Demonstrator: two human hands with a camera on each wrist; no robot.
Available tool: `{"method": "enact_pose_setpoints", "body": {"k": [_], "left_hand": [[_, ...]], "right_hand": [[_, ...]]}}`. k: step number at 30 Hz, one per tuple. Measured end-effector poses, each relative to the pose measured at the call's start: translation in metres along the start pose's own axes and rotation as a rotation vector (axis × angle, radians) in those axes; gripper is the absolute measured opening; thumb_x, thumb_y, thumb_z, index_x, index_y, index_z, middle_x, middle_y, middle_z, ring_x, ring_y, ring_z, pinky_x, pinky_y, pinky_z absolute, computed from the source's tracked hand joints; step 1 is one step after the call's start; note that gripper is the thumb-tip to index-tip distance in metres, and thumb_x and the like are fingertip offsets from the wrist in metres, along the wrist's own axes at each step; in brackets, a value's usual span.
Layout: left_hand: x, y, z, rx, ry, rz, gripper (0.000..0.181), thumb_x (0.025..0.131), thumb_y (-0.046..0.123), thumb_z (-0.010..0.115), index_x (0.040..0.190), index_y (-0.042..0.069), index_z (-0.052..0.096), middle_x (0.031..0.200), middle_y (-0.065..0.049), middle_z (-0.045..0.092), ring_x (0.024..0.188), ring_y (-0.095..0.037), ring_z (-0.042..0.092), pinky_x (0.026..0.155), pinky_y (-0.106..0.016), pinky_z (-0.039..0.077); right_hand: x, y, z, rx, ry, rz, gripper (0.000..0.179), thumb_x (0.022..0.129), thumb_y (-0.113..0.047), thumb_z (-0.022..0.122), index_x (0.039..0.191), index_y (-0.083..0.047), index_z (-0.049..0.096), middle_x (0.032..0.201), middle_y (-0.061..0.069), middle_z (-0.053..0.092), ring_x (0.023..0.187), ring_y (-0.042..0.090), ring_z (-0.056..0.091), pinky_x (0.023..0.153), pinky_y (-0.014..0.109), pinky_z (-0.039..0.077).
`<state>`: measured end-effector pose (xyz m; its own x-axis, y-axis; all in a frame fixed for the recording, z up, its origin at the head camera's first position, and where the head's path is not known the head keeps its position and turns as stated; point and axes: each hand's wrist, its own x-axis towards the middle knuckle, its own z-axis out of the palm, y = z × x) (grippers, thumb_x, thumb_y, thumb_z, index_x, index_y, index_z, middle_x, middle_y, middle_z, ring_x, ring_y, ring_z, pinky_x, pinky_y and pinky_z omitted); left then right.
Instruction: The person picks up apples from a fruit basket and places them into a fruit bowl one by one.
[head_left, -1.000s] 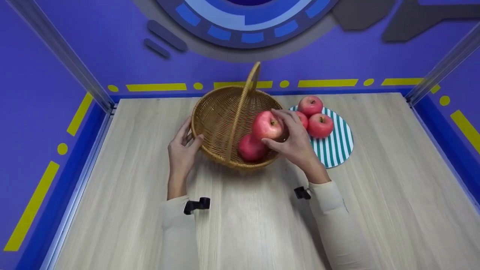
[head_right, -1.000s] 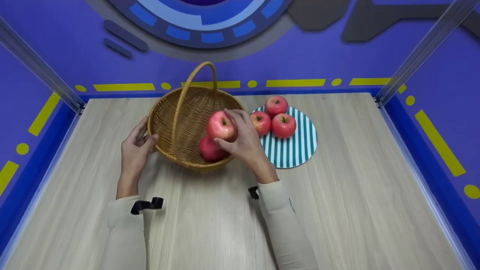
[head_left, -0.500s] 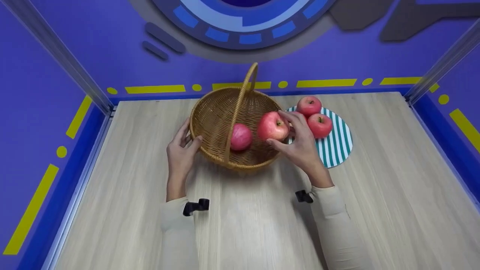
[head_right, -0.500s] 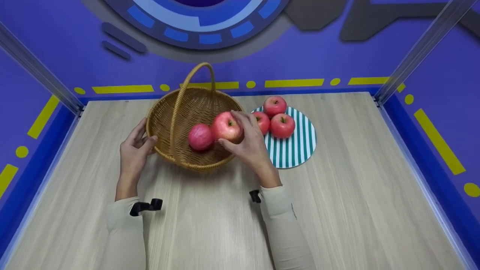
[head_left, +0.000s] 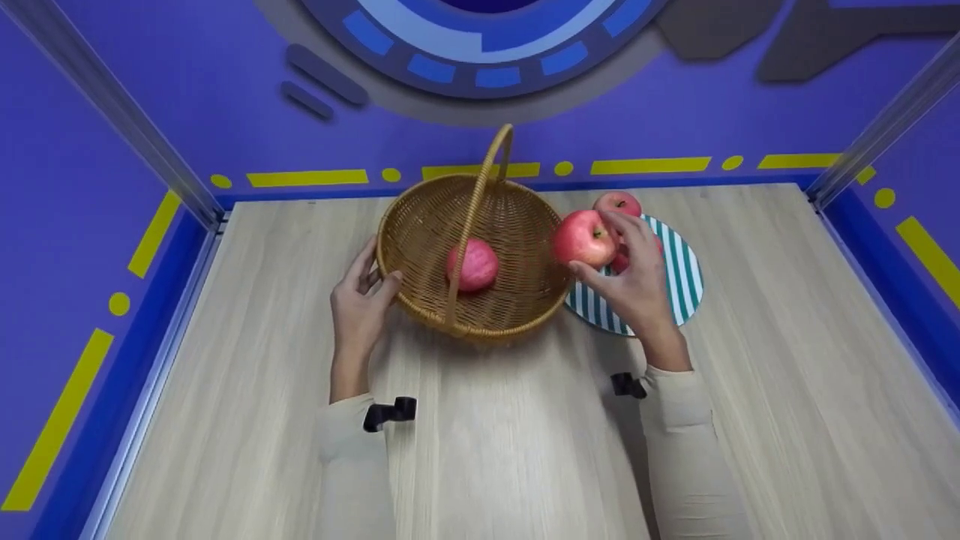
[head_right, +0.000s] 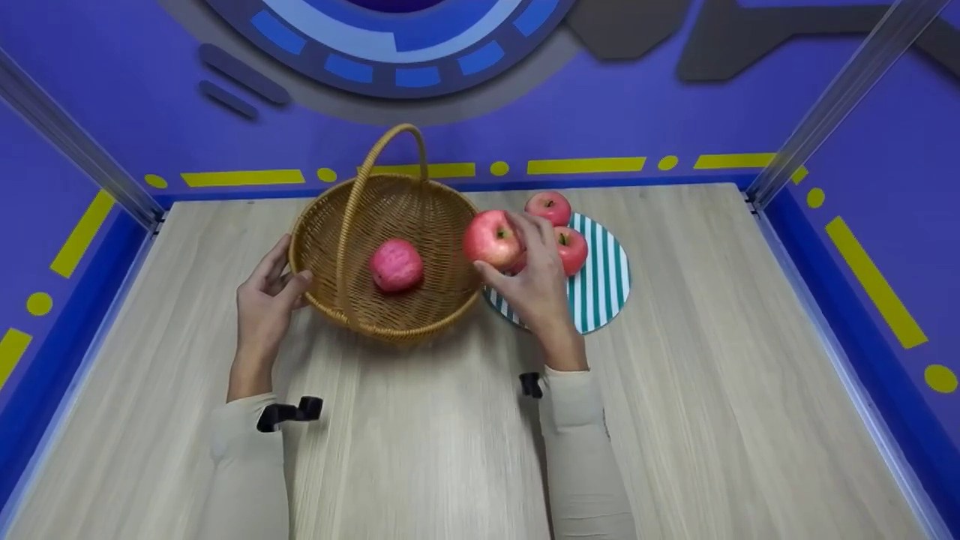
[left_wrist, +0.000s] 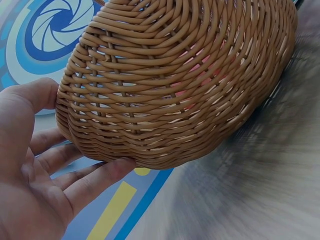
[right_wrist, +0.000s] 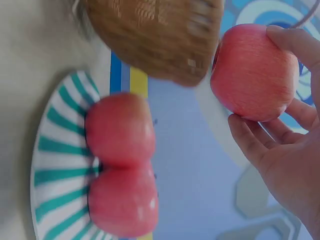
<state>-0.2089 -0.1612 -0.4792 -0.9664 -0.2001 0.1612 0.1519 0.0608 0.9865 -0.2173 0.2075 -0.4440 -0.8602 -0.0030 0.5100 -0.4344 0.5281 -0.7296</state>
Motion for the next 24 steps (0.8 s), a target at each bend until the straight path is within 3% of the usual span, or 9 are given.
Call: {"method": "enact_pose_setpoints", "body": {"k": [3,10,13,24], "left_hand": [[0.0,0.0,0.0,0.008,-0.001,0.003,0.065,0.098,0.011,0.075,0.159,0.017,0.053,0.16,-0.005,0.05,0.133,-0.028,0.062,0.092,-0.031,0.061],[0.0,0.0,-0.001,0.038,0.0,0.025,0.065,0.098,0.01,0.075,0.159,0.012,0.052,0.16,-0.009,0.05,0.133,-0.031,0.061,0.095,-0.03,0.06],[0.001,0.0,-0.001,0.036,0.004,0.021,0.066,0.098,0.01,0.075,0.159,0.012,0.052,0.16,-0.009,0.05,0.133,-0.03,0.062,0.093,-0.03,0.061],[0.001,-0.001,-0.001,0.011,-0.002,0.017,0.064,0.098,0.009,0.074,0.158,0.014,0.052,0.161,-0.008,0.05,0.134,-0.031,0.061,0.096,-0.03,0.059]], "right_hand": [[0.0,0.007,-0.009,-0.02,0.03,0.021,0.079,0.084,-0.017,0.093,0.153,-0.003,0.055,0.145,0.018,0.053,0.126,0.026,0.053,0.105,0.052,0.055],[0.0,0.021,-0.028,-0.055,0.09,0.072,0.078,0.085,-0.021,0.093,0.151,-0.002,0.056,0.145,0.017,0.053,0.127,0.026,0.055,0.105,0.026,0.051],[0.0,0.025,-0.034,-0.079,0.111,0.077,0.079,0.084,-0.022,0.094,0.15,-0.001,0.057,0.144,0.018,0.054,0.128,0.026,0.054,0.103,0.021,0.048],[-0.001,0.038,-0.052,-0.121,0.143,0.158,0.075,0.088,-0.021,0.09,0.151,-0.002,0.055,0.146,0.015,0.052,0.13,0.022,0.05,0.106,0.023,0.047]]}}
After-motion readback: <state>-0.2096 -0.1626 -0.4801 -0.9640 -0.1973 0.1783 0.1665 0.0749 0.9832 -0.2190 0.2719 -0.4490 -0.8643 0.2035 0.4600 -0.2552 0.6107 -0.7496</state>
